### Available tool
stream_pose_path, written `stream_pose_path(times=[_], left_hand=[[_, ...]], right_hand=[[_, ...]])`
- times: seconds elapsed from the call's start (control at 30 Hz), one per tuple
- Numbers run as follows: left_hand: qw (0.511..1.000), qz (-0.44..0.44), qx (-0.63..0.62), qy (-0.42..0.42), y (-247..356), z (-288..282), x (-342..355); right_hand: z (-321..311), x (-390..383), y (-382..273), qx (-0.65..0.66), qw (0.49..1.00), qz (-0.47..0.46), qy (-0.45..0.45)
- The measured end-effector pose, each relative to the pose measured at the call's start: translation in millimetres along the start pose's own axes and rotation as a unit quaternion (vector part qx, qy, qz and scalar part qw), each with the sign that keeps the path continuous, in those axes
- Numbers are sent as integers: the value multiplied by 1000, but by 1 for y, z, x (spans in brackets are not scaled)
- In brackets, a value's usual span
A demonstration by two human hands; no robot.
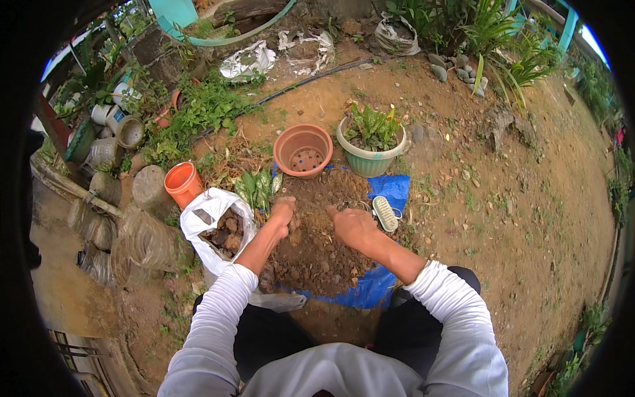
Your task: The person sits on the ground and uses shears to cut fibrous plant material over a blue tarp. They then scoop soil into a terracotta pot and place the cut plant material inside.
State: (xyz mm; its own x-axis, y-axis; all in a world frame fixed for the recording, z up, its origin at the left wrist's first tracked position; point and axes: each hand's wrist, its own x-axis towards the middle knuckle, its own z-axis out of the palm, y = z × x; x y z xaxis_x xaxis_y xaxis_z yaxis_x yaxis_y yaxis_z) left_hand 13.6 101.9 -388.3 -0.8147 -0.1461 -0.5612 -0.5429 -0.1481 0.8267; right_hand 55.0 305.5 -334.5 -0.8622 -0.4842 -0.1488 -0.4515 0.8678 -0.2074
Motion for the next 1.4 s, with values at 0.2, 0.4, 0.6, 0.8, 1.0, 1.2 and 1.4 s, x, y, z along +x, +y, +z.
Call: stream_pose_path(times=[0.2,0.4,0.6,0.8,1.0,1.2,1.4], left_hand=[[998,7,11,-68,-4,-2,14],[996,-28,-51,-65,-8,-6,16],[999,0,15,-38,7,0,2],[989,16,98,-111,5,-6,7],[994,-2,44,-100,-2,-4,13],[995,-34,-4,-98,5,-11,15],[989,-35,-26,-142,10,-9,8]], right_hand=[[-1,7,4,-20,1000,0,-1],[1,8,4,-6,1000,-10,12],[-3,7,1,-6,1000,-1,-1],[-14,4,-6,-19,1000,6,-11],[-14,5,-5,-12,999,17,-26],[-10,5,-2,-24,1000,3,-13],[1,8,7,-16,1000,-2,-4]])
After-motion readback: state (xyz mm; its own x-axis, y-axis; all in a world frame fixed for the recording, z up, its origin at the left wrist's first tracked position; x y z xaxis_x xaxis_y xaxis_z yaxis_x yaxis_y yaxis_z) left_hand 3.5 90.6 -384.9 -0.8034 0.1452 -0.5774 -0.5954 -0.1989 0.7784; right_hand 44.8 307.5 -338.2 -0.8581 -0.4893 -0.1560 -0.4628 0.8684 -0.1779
